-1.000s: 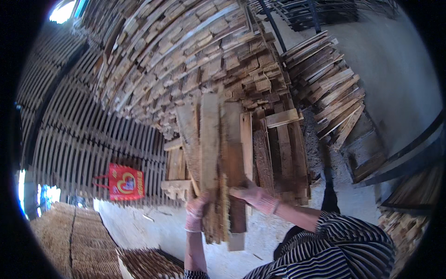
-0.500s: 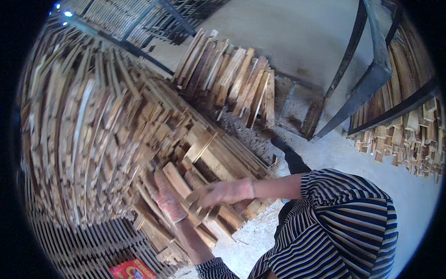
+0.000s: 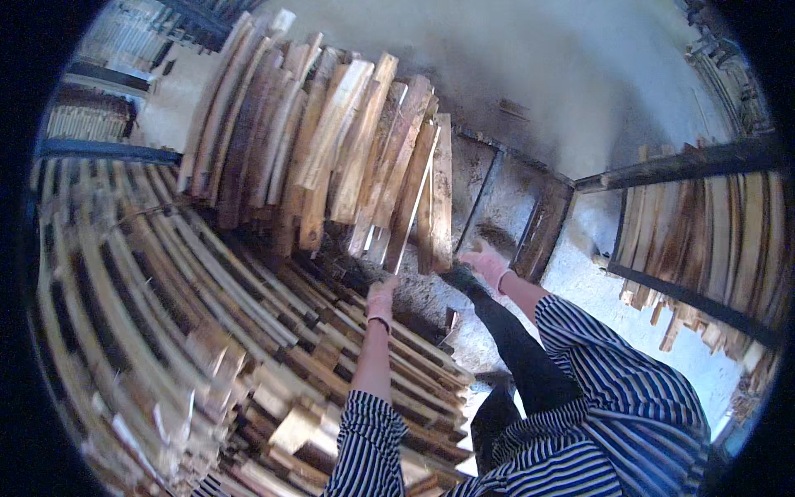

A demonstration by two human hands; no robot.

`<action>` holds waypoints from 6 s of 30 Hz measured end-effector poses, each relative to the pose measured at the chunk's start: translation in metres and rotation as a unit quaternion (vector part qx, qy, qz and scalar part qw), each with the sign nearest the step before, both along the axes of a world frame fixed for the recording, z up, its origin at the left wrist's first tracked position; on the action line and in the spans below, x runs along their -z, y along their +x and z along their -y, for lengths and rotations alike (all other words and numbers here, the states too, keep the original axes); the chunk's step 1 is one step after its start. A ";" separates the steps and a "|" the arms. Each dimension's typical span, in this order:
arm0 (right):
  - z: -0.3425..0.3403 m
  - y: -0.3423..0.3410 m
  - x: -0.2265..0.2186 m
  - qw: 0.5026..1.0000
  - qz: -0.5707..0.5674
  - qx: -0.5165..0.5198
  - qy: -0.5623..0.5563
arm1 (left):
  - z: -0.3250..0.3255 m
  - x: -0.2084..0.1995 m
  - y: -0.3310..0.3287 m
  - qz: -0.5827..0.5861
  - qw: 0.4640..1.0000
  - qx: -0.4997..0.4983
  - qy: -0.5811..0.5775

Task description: The person repeatedly picks up small wooden planks from a large pile and places them onto a vertical rack. They handle the planks one at a time or in small groups, moving between the pile and the rack throughout the clip.

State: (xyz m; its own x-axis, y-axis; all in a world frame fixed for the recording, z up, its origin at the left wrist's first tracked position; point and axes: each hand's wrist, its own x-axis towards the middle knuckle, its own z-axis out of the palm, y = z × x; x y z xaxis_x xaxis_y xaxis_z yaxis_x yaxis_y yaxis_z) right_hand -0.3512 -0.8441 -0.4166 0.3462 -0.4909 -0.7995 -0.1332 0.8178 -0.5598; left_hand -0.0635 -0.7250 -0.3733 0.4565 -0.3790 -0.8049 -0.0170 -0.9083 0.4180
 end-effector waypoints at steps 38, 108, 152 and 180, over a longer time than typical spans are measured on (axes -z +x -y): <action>0.001 0.004 -0.047 0.941 0.081 0.278 0.175 | 0.091 -0.107 -0.123 -0.070 0.988 0.135 -0.011; -0.355 0.123 -0.437 0.758 0.264 -0.467 -0.372 | -0.432 -0.503 -0.193 0.407 0.826 -0.229 -0.316; 0.216 0.201 0.029 0.991 0.090 0.061 -0.074 | 0.181 -0.006 0.049 0.184 0.965 0.091 -0.166; -0.036 0.036 -0.108 0.978 0.042 0.135 0.154 | 0.041 -0.085 -0.079 -0.079 0.988 0.036 -0.126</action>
